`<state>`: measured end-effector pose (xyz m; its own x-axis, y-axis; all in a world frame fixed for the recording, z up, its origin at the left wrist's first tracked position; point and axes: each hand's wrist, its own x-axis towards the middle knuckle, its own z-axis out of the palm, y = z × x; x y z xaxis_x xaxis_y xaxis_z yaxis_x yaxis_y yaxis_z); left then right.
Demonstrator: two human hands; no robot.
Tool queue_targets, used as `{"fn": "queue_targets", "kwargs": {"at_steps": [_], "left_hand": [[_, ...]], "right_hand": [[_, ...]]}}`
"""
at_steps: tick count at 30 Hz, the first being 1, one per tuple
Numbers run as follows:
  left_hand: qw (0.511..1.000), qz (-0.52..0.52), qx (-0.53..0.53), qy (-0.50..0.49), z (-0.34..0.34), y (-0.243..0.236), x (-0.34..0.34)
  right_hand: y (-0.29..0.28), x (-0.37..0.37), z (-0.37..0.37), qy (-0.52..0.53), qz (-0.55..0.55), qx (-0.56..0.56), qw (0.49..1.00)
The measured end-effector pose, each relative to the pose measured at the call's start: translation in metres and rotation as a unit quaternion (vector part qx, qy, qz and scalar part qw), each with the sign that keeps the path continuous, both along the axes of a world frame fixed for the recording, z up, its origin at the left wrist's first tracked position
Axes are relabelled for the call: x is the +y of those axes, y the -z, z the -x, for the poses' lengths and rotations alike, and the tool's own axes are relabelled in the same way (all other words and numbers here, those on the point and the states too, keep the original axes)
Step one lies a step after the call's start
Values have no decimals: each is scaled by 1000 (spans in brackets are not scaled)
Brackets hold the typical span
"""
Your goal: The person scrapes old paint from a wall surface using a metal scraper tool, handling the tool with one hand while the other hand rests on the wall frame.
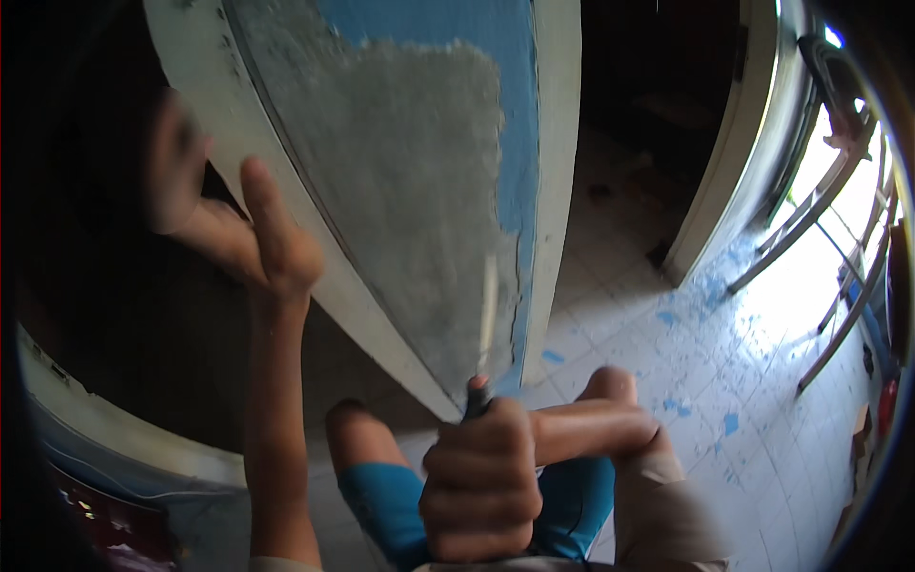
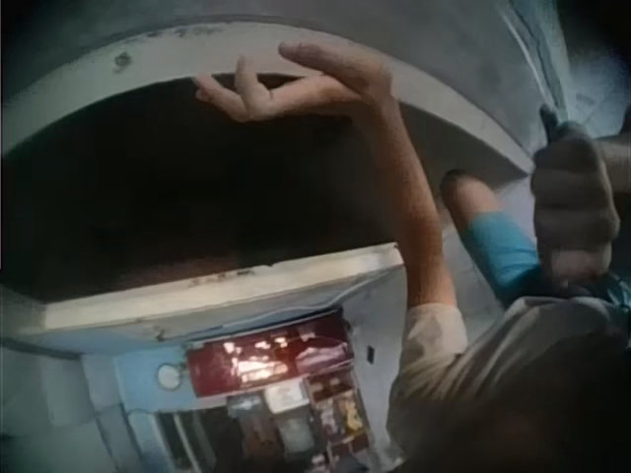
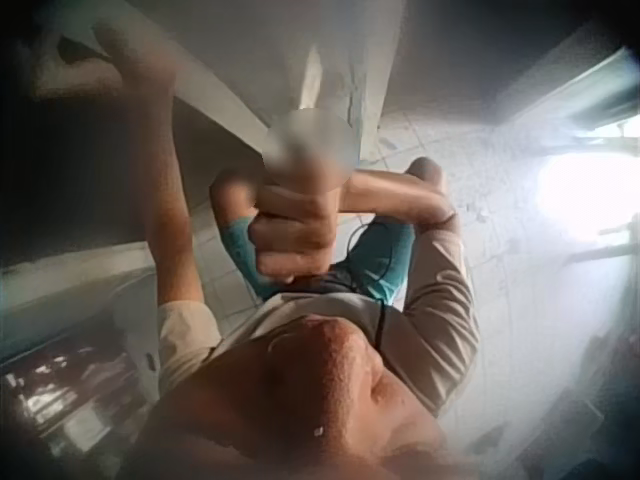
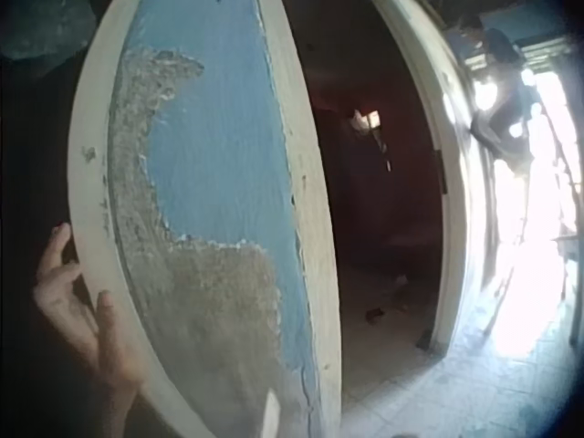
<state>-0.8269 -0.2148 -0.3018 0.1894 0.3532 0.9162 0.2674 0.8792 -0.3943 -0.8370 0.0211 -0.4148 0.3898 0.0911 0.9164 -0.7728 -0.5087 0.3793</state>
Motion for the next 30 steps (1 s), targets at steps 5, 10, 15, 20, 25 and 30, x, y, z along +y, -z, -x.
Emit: {"fn": "queue_targets", "kwargs": {"at_steps": [5, 10, 15, 20, 25, 30], "left_hand": [[998, -5, 21, -53, 3, -1, 5], [999, -13, 20, -48, -6, -2, 2], [999, -15, 26, -29, -6, -1, 4], [994, -105, 18, -39, -10, 1, 2], [993, -119, 10, 20, -8, -1, 4], [996, -92, -6, -11, -8, 4, 1]], "right_hand": [[-4, -9, -6, -32, 32, 39, 998], [-3, -21, 5, -55, -42, 63, 996], [5, -46, 28, -2, 8, 85, 996], [9, -33, 29, 4, -9, 68, 998], [13, -22, 34, -22, -1, 74, 997], [32, -8, 19, -34, -4, 73, 997]]}}
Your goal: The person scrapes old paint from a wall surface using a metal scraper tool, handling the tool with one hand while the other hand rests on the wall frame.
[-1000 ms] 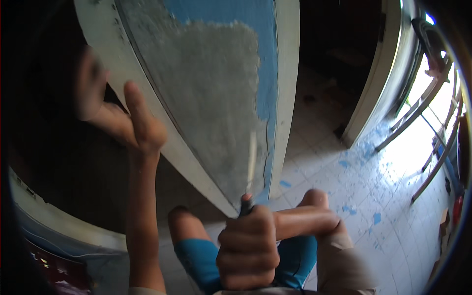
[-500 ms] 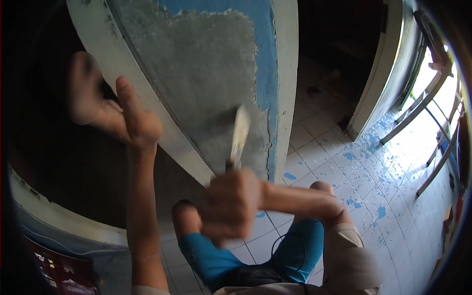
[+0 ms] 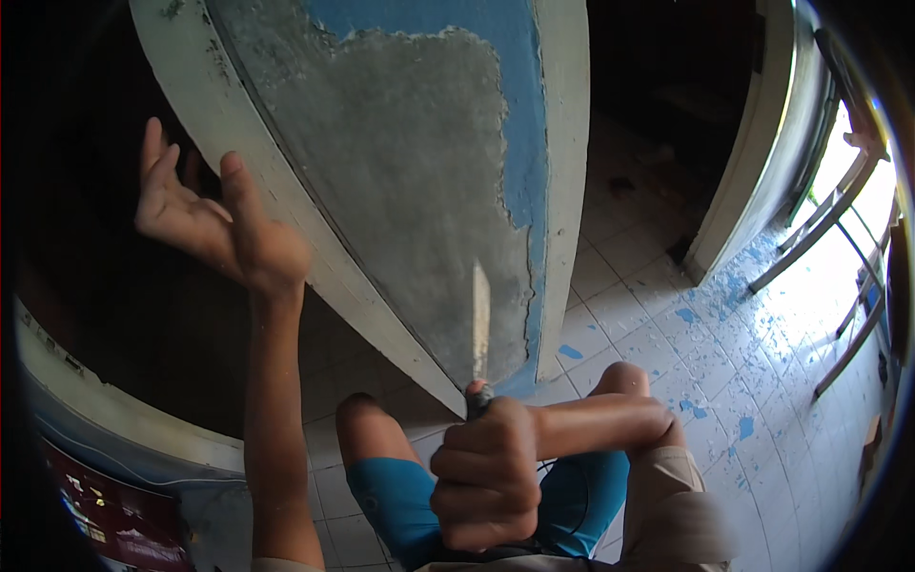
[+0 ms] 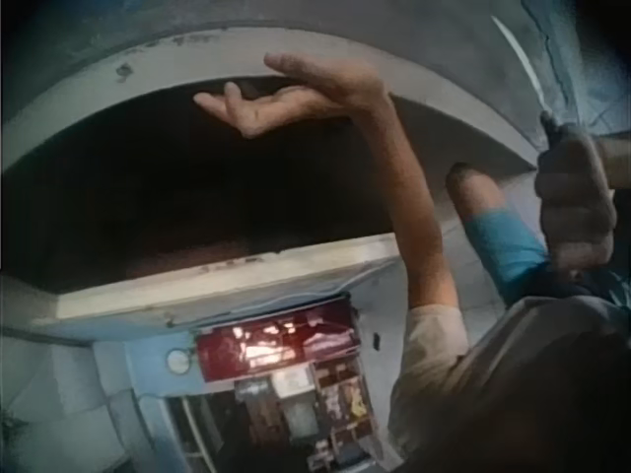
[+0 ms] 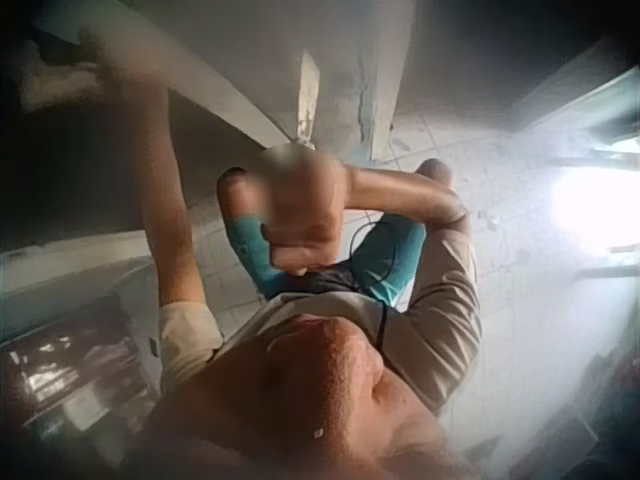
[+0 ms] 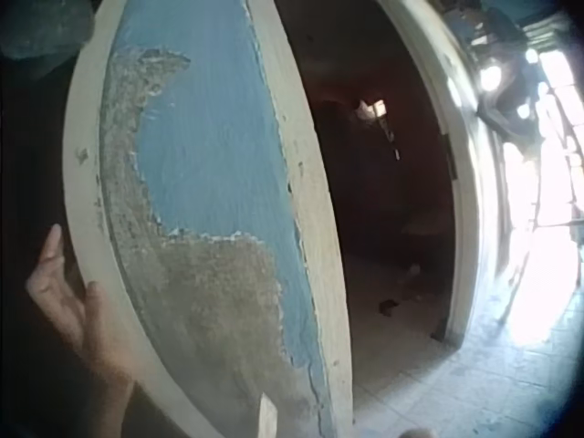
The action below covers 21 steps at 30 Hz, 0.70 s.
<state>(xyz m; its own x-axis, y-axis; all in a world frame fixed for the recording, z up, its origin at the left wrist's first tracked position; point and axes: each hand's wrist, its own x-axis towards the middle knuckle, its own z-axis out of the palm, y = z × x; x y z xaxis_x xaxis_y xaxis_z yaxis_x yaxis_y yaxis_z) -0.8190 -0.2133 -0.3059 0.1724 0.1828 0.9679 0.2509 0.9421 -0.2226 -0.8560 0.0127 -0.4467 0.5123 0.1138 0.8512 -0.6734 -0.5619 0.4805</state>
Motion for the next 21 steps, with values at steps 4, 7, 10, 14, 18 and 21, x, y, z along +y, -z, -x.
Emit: {"fn": "queue_targets", "kwargs": {"at_steps": [4, 7, 10, 14, 18, 21], "left_hand": [[999, -18, -12, 31, -5, 4, 9], [999, -8, -4, 41, 1, -2, 6], [1000, -10, -19, 19, -8, 1, 10], [998, -3, -12, 60, 6, 1, 8], [999, 21, -7, -26, -7, -3, -2], [999, 4, -19, 45, -3, 0, 3]], "right_hand": [[-7, -17, 17, 5, -28, 16, 999], [1, -2, 7, -39, -47, 37, 997], [2, -25, 22, -15, 16, -14, 1000], [6, 8, 12, -15, -32, 32, 999], [-1, -13, 10, -40, -14, 3, 999], [-4, -9, 20, 13, 0, 17, 1000]]}}
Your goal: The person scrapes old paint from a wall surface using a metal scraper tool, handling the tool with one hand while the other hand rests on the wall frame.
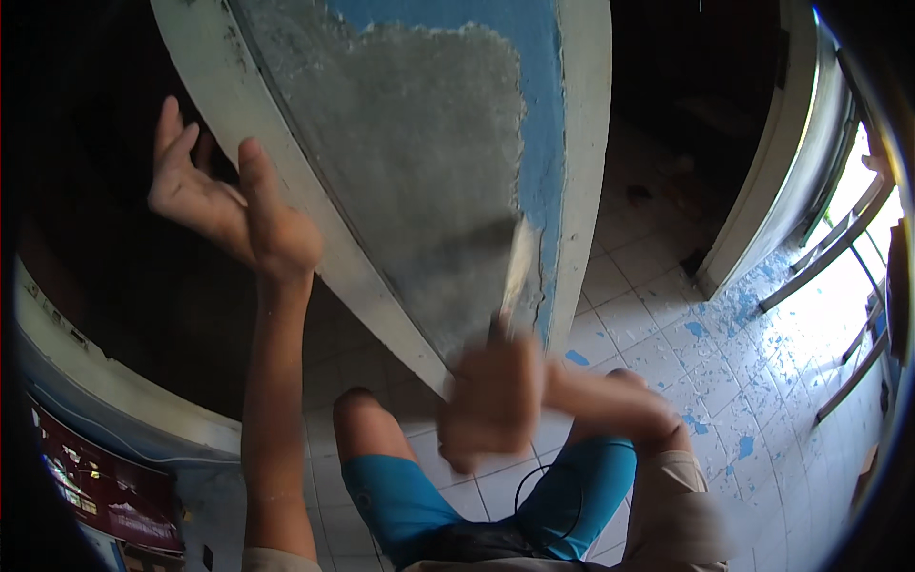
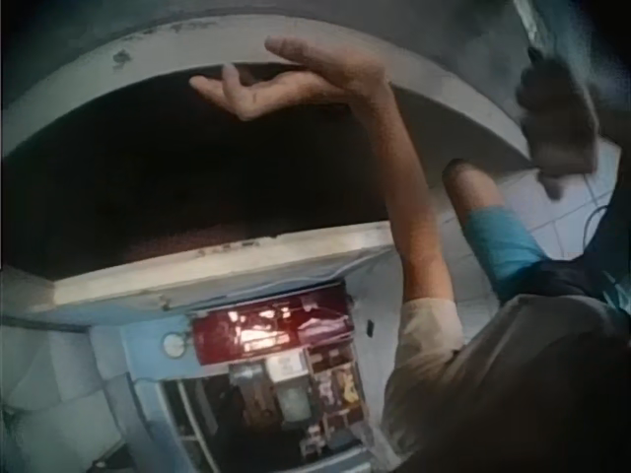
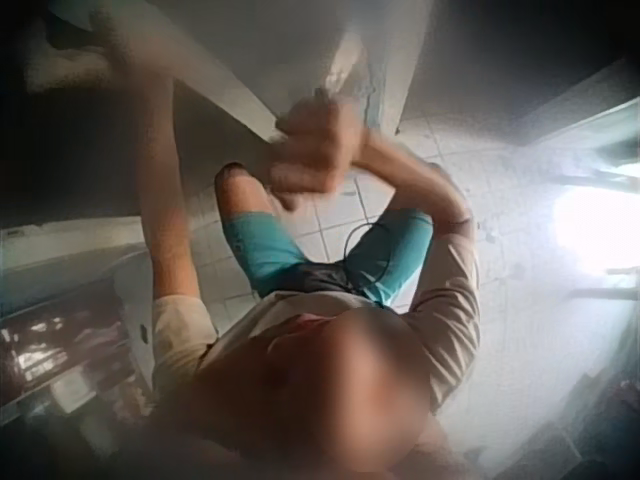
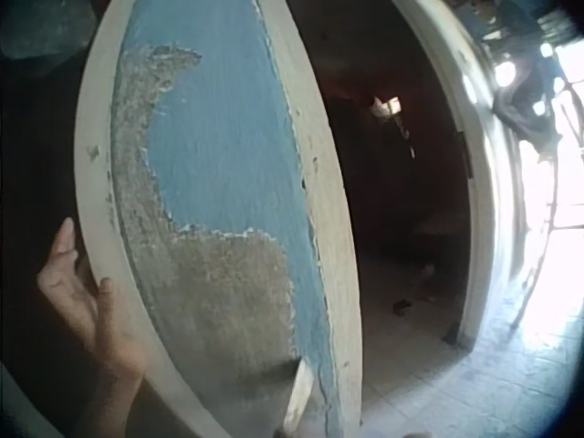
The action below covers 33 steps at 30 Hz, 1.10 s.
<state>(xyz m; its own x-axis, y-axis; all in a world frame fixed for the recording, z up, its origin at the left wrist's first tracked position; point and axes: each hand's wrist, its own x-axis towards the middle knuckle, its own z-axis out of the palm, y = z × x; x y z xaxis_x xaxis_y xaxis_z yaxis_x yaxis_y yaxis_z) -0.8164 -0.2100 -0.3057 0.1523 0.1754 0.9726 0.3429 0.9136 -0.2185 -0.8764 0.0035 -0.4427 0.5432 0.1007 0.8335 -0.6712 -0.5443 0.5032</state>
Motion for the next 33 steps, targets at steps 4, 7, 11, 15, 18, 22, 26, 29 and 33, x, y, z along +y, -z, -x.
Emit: {"fn": "queue_targets", "kwargs": {"at_steps": [4, 7, 11, 15, 18, 22, 26, 29, 33], "left_hand": [[999, 13, 13, -32, 2, 0, -4], [997, 13, 7, -70, -3, -6, 4], [999, 11, 13, -47, 1, 0, -4], [997, 14, 10, -73, 3, -1, -1], [997, 9, 13, -77, -7, -5, 2], [995, 18, 11, -100, -1, -1, -2], [996, 12, 12, -90, 0, -2, 0], [996, 11, 19, -83, -2, -2, 0], [989, 27, 24, -145, -8, -4, 2]], "right_hand": [[9, 11, -22, -41, -34, 0, 999], [-8, -10, 24, 46, -33, 28, 998], [14, 17, -34, -114, -75, 3, 991], [19, 35, -43, -107, -49, 17, 993], [32, -15, 16, 4, -91, -26, 995], [18, 10, -22, -90, -55, -15, 994], [27, 21, -27, -61, -73, 13, 995], [27, 9, -18, -58, -57, 58, 995], [24, -8, 31, 93, -22, 6, 995]]}}
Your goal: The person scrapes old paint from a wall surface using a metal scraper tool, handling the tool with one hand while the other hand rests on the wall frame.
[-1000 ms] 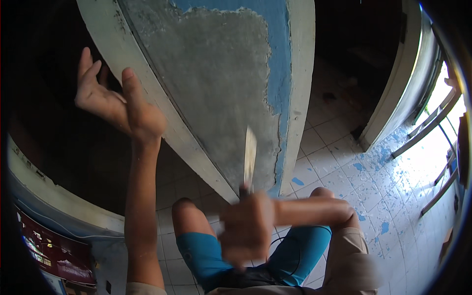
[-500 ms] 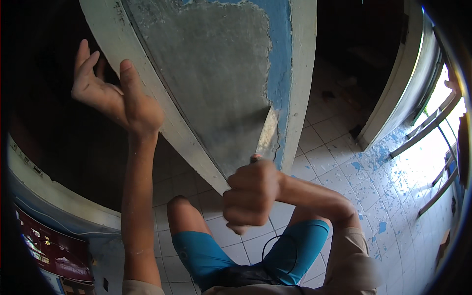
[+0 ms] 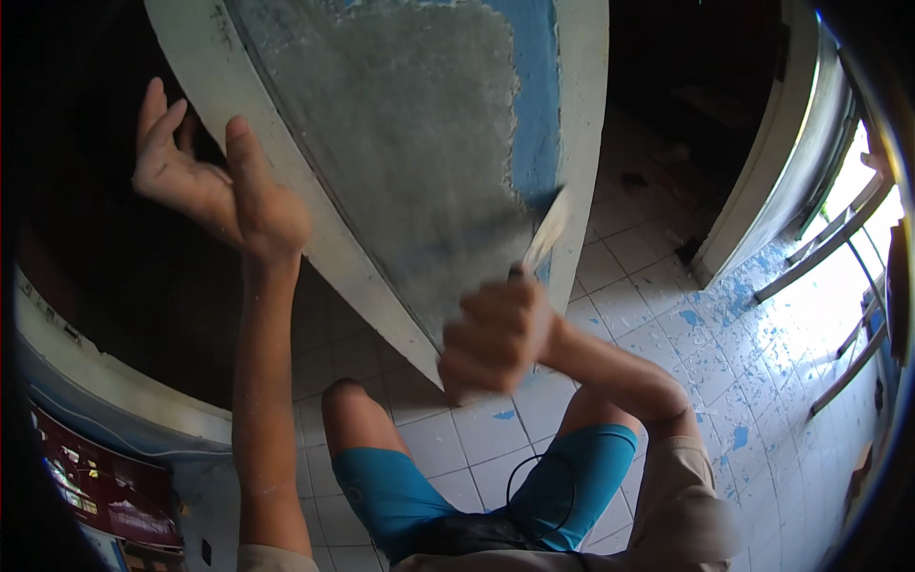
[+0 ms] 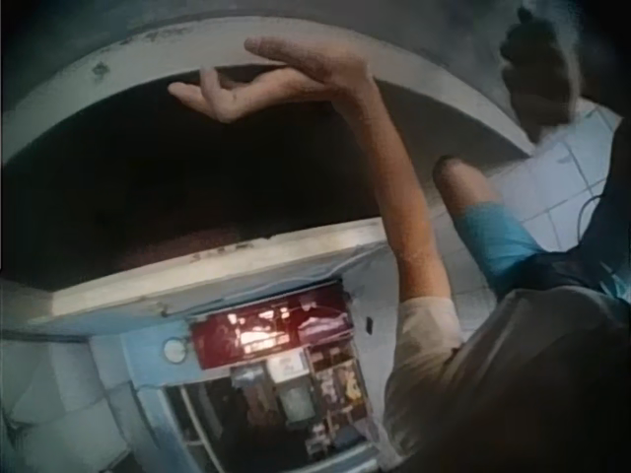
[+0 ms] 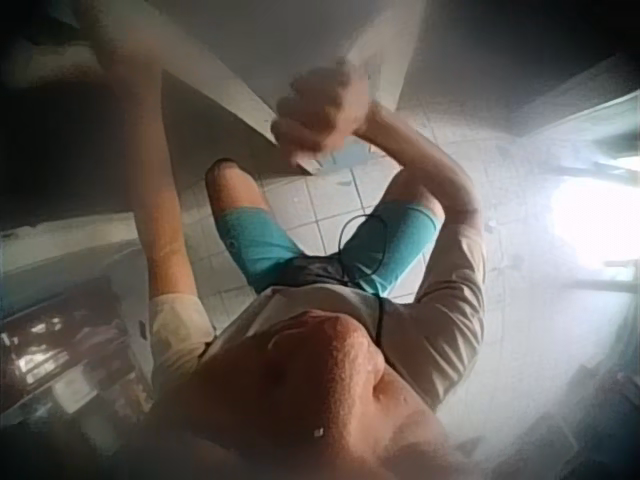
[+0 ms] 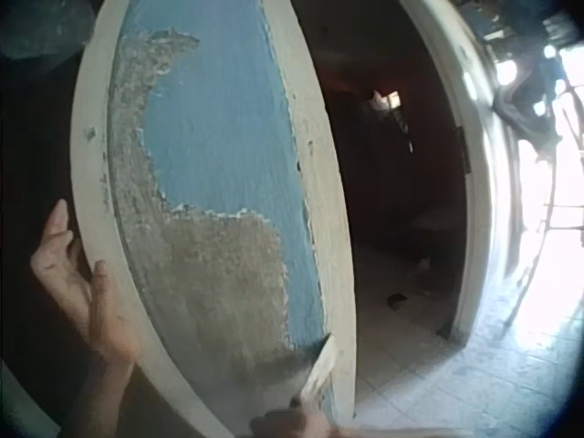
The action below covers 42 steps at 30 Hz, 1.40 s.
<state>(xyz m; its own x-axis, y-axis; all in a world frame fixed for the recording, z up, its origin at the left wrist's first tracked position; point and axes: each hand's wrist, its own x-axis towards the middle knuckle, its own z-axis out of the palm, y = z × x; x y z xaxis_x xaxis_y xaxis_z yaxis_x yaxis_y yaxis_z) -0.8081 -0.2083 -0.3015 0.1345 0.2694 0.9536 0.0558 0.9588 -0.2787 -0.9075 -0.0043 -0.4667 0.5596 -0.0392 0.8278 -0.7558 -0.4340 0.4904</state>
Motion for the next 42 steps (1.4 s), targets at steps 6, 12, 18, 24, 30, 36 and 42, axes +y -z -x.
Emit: {"fn": "queue_targets", "kwargs": {"at_steps": [6, 12, 18, 24, 30, 36, 42], "left_hand": [[998, 1, 1, 65, 6, -2, -5], [1000, 12, 0, 15, -6, -1, -3], [994, 6, 0, 110, 7, 2, 3], [998, 6, -15, 58, 4, 2, 0], [999, 20, -2, 46, -1, -4, -6], [996, 7, -1, 92, 10, 1, -10], [997, 18, 10, 78, 8, 0, -9]], "right_hand": [[2, 38, -64, -124, -48, 20, 991], [-17, -1, -32, -126, -20, 15, 992], [-21, 1, -5, -51, -25, 48, 997], [-11, 24, -55, -170, -59, 5, 984], [-26, -8, -18, -28, 6, 38, 999], [-15, 22, -63, -152, -24, 0, 988], [-29, -12, -2, -15, -1, 19, 1000]]}}
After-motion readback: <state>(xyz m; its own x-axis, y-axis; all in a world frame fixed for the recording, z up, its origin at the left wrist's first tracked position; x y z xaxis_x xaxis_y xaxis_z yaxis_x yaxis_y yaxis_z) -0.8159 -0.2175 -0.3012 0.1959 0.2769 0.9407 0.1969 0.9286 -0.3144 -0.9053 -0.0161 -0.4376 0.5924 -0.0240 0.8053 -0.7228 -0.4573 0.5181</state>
